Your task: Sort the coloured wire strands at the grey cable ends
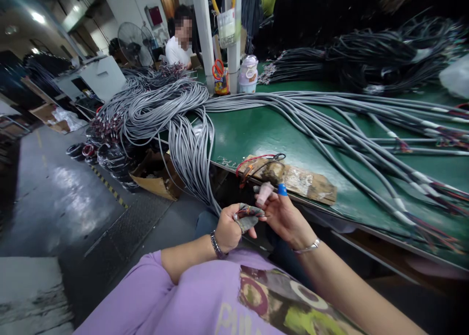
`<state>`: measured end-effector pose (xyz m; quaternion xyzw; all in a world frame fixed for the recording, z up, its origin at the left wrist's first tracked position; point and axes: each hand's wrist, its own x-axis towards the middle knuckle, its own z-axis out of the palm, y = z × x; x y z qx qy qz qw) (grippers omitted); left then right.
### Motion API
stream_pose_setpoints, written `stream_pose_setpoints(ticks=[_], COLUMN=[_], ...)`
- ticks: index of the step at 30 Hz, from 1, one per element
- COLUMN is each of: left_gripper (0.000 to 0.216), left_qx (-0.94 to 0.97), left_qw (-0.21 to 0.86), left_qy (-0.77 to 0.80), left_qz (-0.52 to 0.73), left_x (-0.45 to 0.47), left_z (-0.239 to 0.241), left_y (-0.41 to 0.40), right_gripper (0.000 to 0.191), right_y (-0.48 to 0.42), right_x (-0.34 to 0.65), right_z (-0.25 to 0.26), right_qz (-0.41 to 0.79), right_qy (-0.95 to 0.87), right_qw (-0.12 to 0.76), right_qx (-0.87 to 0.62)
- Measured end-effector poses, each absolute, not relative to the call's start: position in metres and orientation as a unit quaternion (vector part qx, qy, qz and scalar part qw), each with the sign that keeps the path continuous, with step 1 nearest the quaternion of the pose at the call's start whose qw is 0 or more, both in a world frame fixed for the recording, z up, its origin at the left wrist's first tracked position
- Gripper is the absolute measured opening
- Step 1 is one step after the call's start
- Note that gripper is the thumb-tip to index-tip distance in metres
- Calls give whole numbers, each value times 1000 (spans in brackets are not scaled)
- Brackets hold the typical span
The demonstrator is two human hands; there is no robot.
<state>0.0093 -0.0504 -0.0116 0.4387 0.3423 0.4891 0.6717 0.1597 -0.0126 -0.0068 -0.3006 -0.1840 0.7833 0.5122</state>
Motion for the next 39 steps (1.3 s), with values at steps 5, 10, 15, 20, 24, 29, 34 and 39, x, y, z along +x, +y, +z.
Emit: stream_pose_setpoints(ticks=[5, 10, 15, 20, 24, 29, 34, 39], left_gripper=[35, 33, 32, 30, 28, 27, 28, 27], left_qx=[431, 419, 364, 352, 347, 332, 326, 328], left_qw=[671, 678, 714, 731, 739, 751, 760, 755], left_qy=[351, 333, 310, 286, 283, 280, 286, 296], left_qz=[490, 503, 513, 510, 504, 497, 484, 484], left_x=[3, 3, 4, 4, 6, 8, 9, 10], left_z=[-14, -8, 3, 1, -4, -9, -16, -14], left_y=[-59, -60, -47, -33, -28, -26, -25, -28], right_gripper=[41, 42, 34, 36, 33, 34, 35, 37], right_y=[-18, -18, -10, -10, -10, -9, -8, -12], right_x=[173, 175, 171, 164, 159, 159, 158, 159], right_z=[-23, -12, 1, 3, 6, 5, 1, 0], right_qz=[777, 781, 769, 760, 744, 740, 724, 750], right_qy=[-177, -224, -272, -257, -252, -257, -264, -238], right_qw=[504, 482, 468, 484, 487, 508, 524, 510], right_qx=[-332, -328, -340, -349, -382, -358, -363, -348])
